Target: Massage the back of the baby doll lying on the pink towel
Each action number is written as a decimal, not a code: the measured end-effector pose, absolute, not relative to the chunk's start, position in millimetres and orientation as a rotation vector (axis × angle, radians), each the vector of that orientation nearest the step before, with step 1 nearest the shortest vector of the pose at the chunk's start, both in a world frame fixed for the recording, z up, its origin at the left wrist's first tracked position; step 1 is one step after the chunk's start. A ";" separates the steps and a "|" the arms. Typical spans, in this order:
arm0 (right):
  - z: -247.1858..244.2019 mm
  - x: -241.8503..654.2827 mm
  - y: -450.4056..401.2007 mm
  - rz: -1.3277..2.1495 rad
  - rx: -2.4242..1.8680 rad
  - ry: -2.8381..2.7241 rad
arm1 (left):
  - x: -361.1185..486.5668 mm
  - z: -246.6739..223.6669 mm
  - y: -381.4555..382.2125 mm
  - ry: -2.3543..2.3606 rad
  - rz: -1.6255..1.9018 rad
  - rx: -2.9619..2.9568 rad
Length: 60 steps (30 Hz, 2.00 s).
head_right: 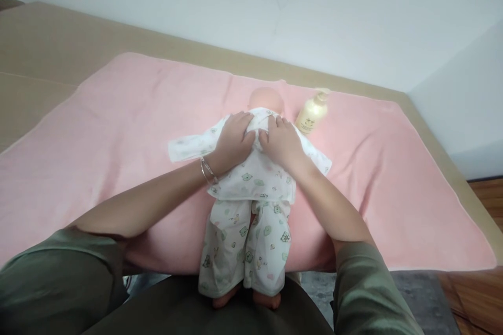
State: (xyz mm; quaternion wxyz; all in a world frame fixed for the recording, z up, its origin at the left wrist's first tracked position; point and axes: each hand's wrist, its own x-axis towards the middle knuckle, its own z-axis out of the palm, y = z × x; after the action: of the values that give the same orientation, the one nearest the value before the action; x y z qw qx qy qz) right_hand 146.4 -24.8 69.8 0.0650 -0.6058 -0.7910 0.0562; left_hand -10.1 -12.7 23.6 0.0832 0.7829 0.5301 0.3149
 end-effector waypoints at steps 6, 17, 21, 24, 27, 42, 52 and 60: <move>74.6 144.7 -38.4 0.149 -1.722 -2.349 | -12.7 19.3 -8.8 1.502 0.986 2.267; 52.7 138.4 -35.0 0.158 -1.563 -2.104 | -14.5 14.0 -7.9 1.480 1.041 2.191; 57.3 139.3 -36.0 0.248 -1.597 -2.104 | -13.8 14.1 -8.3 1.477 1.044 2.185; 60.9 141.8 -39.3 0.220 -1.573 -2.031 | -13.4 14.6 -9.3 1.474 1.053 2.181; 55.8 140.1 -38.8 0.184 -1.560 -2.024 | -13.3 14.4 -9.3 1.469 1.062 2.180; 52.9 134.2 -35.3 0.182 -1.606 -2.188 | -12.7 18.3 -9.1 1.472 1.049 2.185; 102.1 170.8 -36.9 0.133 -1.451 -2.121 | -3.3 49.5 -24.6 1.418 1.005 2.146; 107.7 223.3 2.8 0.083 -1.575 -1.893 | 59.0 94.3 22.9 1.114 1.097 1.758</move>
State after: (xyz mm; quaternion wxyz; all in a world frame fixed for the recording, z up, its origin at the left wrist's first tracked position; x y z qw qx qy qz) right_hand 223.3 2.8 107.7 0.3322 -0.6028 -0.7247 0.0319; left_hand 59.0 22.9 94.3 0.3845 0.6899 0.4370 0.4304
